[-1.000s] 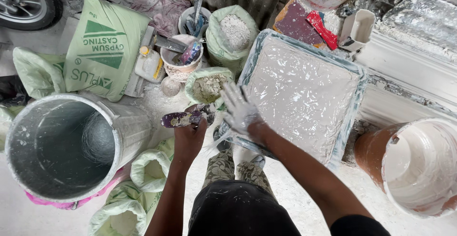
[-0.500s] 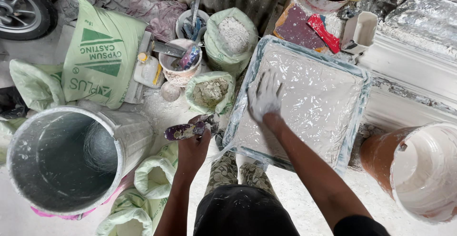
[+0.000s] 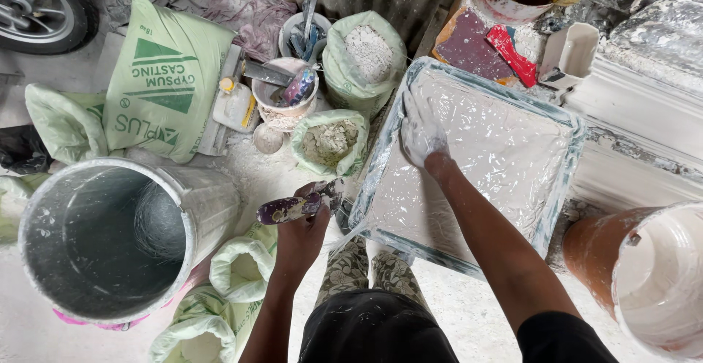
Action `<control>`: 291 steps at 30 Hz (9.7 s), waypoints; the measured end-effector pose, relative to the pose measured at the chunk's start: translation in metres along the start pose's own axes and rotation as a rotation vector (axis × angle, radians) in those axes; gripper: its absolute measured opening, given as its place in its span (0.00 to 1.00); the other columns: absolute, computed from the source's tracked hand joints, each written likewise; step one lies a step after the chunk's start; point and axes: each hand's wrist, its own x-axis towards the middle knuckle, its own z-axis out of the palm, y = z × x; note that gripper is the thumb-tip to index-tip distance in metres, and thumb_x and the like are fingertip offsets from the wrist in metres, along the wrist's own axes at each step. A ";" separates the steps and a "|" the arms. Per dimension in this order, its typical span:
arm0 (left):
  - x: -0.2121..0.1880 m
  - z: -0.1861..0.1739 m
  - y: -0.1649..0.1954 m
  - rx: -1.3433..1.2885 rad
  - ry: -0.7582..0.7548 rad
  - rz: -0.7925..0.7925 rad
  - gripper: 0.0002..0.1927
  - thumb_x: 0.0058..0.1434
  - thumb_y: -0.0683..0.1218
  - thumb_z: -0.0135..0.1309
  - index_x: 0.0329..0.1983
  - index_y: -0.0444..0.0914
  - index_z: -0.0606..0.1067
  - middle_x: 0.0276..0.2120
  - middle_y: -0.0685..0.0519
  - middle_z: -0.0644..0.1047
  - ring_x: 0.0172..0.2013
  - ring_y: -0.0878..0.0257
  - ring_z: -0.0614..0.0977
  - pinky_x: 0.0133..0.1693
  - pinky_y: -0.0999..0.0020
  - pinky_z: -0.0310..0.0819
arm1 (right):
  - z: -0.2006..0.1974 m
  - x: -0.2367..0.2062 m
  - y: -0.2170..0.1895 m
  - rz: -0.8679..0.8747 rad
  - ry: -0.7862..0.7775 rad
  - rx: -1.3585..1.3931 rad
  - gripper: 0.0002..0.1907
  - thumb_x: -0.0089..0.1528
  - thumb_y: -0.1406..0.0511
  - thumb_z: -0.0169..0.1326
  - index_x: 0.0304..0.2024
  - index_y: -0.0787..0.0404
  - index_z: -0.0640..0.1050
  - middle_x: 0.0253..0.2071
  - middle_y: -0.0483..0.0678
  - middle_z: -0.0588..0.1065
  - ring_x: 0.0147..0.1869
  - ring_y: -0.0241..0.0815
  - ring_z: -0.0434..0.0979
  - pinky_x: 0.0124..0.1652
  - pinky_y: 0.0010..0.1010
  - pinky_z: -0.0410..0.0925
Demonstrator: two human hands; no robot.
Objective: The person spreads wet plaster slurry by hand over a square mesh-lined mold frame on the workbench, scraping excess off the frame edges with a small handheld scraper. They then scoop more plaster from a bucket and press it into a terracotta pot mold, coating its interior.
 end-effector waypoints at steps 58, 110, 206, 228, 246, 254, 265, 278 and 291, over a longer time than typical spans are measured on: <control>0.016 0.024 -0.042 0.676 -0.506 0.666 0.24 0.58 0.38 0.57 0.57 0.48 0.77 0.57 0.52 0.80 0.56 0.54 0.79 0.57 0.56 0.74 | -0.013 -0.134 -0.015 -0.564 -0.234 -0.236 0.28 0.70 0.55 0.37 0.71 0.55 0.64 0.76 0.50 0.56 0.79 0.50 0.51 0.73 0.47 0.50; 0.293 0.349 0.122 1.194 -0.540 0.863 0.17 0.68 0.46 0.47 0.59 0.43 0.76 0.59 0.43 0.75 0.65 0.44 0.70 0.60 0.40 0.60 | -0.077 -0.270 0.068 0.892 0.012 0.158 0.21 0.66 0.58 0.48 0.58 0.61 0.69 0.52 0.55 0.74 0.54 0.51 0.78 0.55 0.38 0.73; 0.078 0.132 0.025 0.399 -0.111 0.429 0.28 0.64 0.40 0.50 0.67 0.30 0.63 0.59 0.29 0.67 0.61 0.32 0.68 0.60 0.41 0.64 | -0.036 -0.022 0.060 0.392 -0.220 -0.427 0.49 0.67 0.38 0.27 0.76 0.66 0.44 0.80 0.58 0.37 0.84 0.53 0.30 0.73 0.59 0.24; 0.083 0.144 0.045 0.420 -0.093 0.637 0.25 0.65 0.39 0.50 0.65 0.29 0.64 0.58 0.33 0.69 0.60 0.36 0.70 0.62 0.43 0.65 | -0.065 -0.036 0.105 0.688 -0.210 -0.545 0.46 0.68 0.39 0.19 0.76 0.66 0.39 0.79 0.59 0.31 0.83 0.53 0.26 0.69 0.66 0.21; 0.077 0.150 0.047 0.353 -0.191 0.573 0.26 0.65 0.39 0.49 0.66 0.30 0.64 0.58 0.32 0.68 0.61 0.36 0.70 0.61 0.44 0.65 | -0.060 -0.090 0.106 0.950 0.060 -0.427 0.49 0.67 0.40 0.22 0.74 0.72 0.41 0.79 0.65 0.35 0.82 0.57 0.26 0.69 0.64 0.23; 0.074 0.150 0.049 0.382 -0.193 0.549 0.26 0.63 0.40 0.51 0.65 0.30 0.64 0.60 0.30 0.67 0.63 0.34 0.67 0.61 0.43 0.63 | -0.079 -0.075 0.094 0.824 -0.044 -0.447 0.53 0.67 0.36 0.23 0.75 0.73 0.42 0.78 0.67 0.37 0.83 0.62 0.29 0.70 0.62 0.24; 0.072 0.153 0.052 0.354 -0.207 0.590 0.25 0.65 0.39 0.49 0.65 0.31 0.63 0.57 0.33 0.69 0.62 0.35 0.69 0.63 0.43 0.64 | -0.085 -0.061 0.133 1.052 -0.077 -0.512 0.51 0.65 0.37 0.24 0.73 0.69 0.39 0.78 0.65 0.34 0.81 0.57 0.27 0.67 0.68 0.23; 0.075 0.156 0.051 0.366 -0.218 0.516 0.27 0.63 0.40 0.50 0.66 0.31 0.64 0.58 0.31 0.68 0.62 0.34 0.69 0.61 0.42 0.65 | -0.076 -0.093 0.124 0.645 -0.075 -0.529 0.48 0.69 0.39 0.26 0.75 0.72 0.44 0.79 0.68 0.38 0.83 0.63 0.26 0.72 0.62 0.23; 0.075 0.155 0.045 0.372 -0.244 0.454 0.27 0.64 0.41 0.50 0.66 0.31 0.63 0.60 0.31 0.67 0.63 0.34 0.68 0.61 0.43 0.64 | -0.079 -0.107 0.131 0.849 0.043 -0.471 0.47 0.69 0.42 0.24 0.75 0.71 0.42 0.79 0.66 0.34 0.82 0.63 0.23 0.71 0.59 0.22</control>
